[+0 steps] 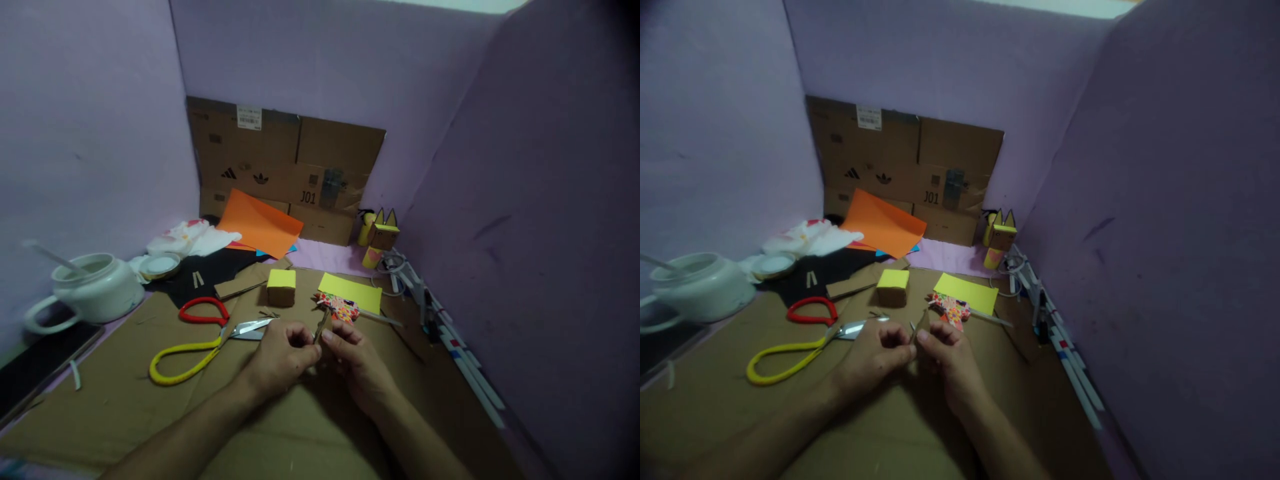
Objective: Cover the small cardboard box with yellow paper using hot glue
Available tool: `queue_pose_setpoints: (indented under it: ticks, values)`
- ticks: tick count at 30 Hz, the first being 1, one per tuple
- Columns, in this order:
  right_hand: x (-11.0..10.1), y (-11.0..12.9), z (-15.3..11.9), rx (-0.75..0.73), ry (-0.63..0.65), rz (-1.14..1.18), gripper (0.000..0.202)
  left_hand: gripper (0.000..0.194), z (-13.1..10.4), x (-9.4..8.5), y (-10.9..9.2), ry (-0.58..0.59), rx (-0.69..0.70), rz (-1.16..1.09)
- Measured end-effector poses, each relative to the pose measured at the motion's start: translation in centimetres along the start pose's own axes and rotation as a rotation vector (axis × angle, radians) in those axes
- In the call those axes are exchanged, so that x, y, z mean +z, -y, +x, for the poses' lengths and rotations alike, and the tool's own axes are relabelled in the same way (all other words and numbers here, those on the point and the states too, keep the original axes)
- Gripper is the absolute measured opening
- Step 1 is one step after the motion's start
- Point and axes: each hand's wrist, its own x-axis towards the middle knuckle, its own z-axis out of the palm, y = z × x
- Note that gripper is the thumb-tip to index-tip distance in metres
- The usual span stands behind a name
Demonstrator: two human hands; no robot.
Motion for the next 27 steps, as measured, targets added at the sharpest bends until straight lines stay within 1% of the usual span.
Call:
queue_pose_setpoints:
  ticks: [5, 11, 14, 17, 21, 24, 26, 27]
  values:
    - [-0.1, 0.2, -0.2, -0.025, 0.053, -0.075, 0.027, 0.014, -0.3, -0.4, -0.3, 0.01, 0.04, 0.092]
    - [-0.3, 0.0, -0.3, -0.074, 0.094, -0.154, 0.029, 0.013, -0.5, -0.5, -0.5, 0.0, 0.041, 0.204]
    - [-0.4, -0.1, -0.2, -0.044, 0.097, -0.166, 0.03, 0.013, -0.6, -0.6, -0.3, -0.007, 0.06, 0.329]
    - [-0.5, -0.1, -0.2, 0.009, 0.104, -0.126, 0.031, 0.014, -0.7, -0.9, 0.0, -0.011, 0.124, 0.427]
    - [-0.4, 0.2, -0.2, 0.05, 0.073, -0.064, 0.029, 0.011, -0.7, -1.0, 0.0, -0.042, 0.209, 0.521]
    - [-0.5, 0.5, -0.2, 0.048, 0.024, -0.039, 0.03, 0.011, -0.6, -1.3, -0.2, -0.003, 0.273, 0.522]
    - [-0.6, 0.6, -0.1, 0.03, -0.016, -0.025, 0.031, 0.009, -0.6, -2.2, -0.3, 0.035, 0.275, 0.531]
    - [-0.7, 0.7, 0.0, 0.015, -0.035, -0.015, 0.031, 0.01, -0.7, -3.0, -0.3, 0.035, 0.255, 0.544]
